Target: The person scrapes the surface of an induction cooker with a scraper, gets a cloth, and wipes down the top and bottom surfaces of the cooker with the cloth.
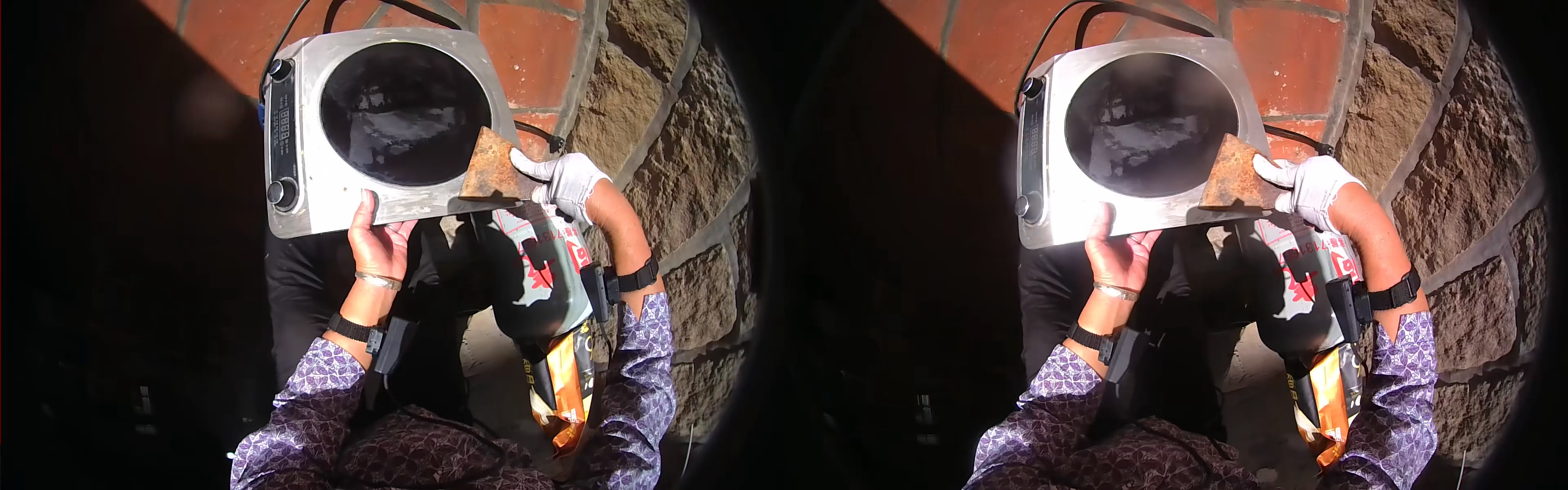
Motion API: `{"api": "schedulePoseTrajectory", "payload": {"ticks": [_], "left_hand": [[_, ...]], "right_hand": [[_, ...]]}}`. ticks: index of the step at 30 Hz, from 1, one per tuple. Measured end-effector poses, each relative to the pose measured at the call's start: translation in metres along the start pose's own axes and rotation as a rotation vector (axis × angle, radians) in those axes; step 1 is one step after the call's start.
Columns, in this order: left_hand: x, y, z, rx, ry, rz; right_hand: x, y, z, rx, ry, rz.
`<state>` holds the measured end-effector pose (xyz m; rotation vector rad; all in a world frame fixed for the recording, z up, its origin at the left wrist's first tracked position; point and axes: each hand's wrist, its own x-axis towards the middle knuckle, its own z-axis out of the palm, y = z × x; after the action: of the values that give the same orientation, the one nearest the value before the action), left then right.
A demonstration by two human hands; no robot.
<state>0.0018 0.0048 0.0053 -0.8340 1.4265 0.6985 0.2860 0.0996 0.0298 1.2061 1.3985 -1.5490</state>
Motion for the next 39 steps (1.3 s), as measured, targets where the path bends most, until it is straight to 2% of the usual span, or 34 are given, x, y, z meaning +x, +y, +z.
{"api": "schedulePoseTrajectory", "payload": {"ticks": [1,2,3,5,7,11,13,15,16,17,19,20,21,23,25,31,32,33,35,36,37,39], "left_hand": [[0.0,0.001,0.0,-0.011,-0.001,0.006],[0.0,0.001,0.001,-0.004,-0.002,0.016],[-0.001,0.001,0.002,0.004,-0.002,0.023],[0.0,0.0,0.003,-0.025,-0.001,0.019],[-0.001,0.0,0.003,-0.043,0.006,0.004],[0.002,0.002,0.0,-0.049,-0.034,0.011],[0.001,0.001,0.002,-0.042,0.013,0.007],[0.001,0.001,0.003,-0.051,0.003,-0.008],[-0.001,0.001,0.002,-0.053,-0.004,-0.02],[-0.003,0.0,0.003,-0.049,-0.003,-0.018],[-0.002,0.003,0.005,-0.03,-0.031,-0.005],[-0.002,0.003,0.004,-0.016,-0.03,-0.003],[-0.002,0.003,0.003,-0.016,-0.027,-0.006],[0.0,0.001,0.001,-0.014,-0.038,0.006],[-0.002,0.001,0.002,-0.018,-0.048,-0.01],[-0.003,0.0,0.006,-0.011,-0.015,0.008],[-0.003,0.001,0.005,-0.011,-0.024,-0.003],[-0.003,0.0,0.004,-0.012,-0.025,-0.003],[-0.002,0.0,0.002,-0.002,-0.037,-0.002],[-0.001,0.002,0.002,-0.002,-0.036,0.0],[-0.002,0.003,0.004,0.009,-0.024,0.008],[-0.003,0.0,0.004,0.014,-0.009,0.004]], "right_hand": [[0.0,0.001,-0.005,-0.026,-0.051,0.122],[0.003,0.003,-0.005,0.121,-0.104,0.273],[0.006,-0.004,-0.005,0.113,-0.107,0.269],[0.014,-0.023,-0.002,0.013,-0.051,0.067],[0.021,-0.027,0.011,0.035,0.062,-0.122],[0.016,-0.003,-0.005,0.04,-0.088,0.168],[0.017,-0.003,0.0,-0.061,-0.096,0.178],[0.024,-0.015,0.014,-0.042,0.043,-0.042],[0.027,-0.022,0.022,0.091,0.149,-0.164],[0.022,-0.023,0.016,0.096,0.151,-0.165],[0.018,-0.032,0.0,0.083,-0.019,0.103],[0.01,-0.011,0.0,0.178,-0.062,0.144],[0.001,-0.01,-0.008,0.028,-0.098,0.162],[-0.019,0.001,-0.007,-0.001,-0.07,0.149],[-0.03,-0.006,-0.009,-0.028,-0.142,0.177],[-0.023,-0.057,0.012,-0.277,-0.136,-0.126],[-0.024,-0.064,0.009,-0.316,-0.084,-0.174],[-0.026,-0.059,0.01,-0.317,-0.084,-0.173],[-0.033,-0.039,0.011,-0.287,0.128,-0.22],[-0.039,-0.033,0.003,-0.237,0.037,-0.164],[-0.039,-0.035,0.001,-0.236,0.037,-0.165],[-0.043,-0.048,-0.001,-0.343,-0.037,-0.115]]}}
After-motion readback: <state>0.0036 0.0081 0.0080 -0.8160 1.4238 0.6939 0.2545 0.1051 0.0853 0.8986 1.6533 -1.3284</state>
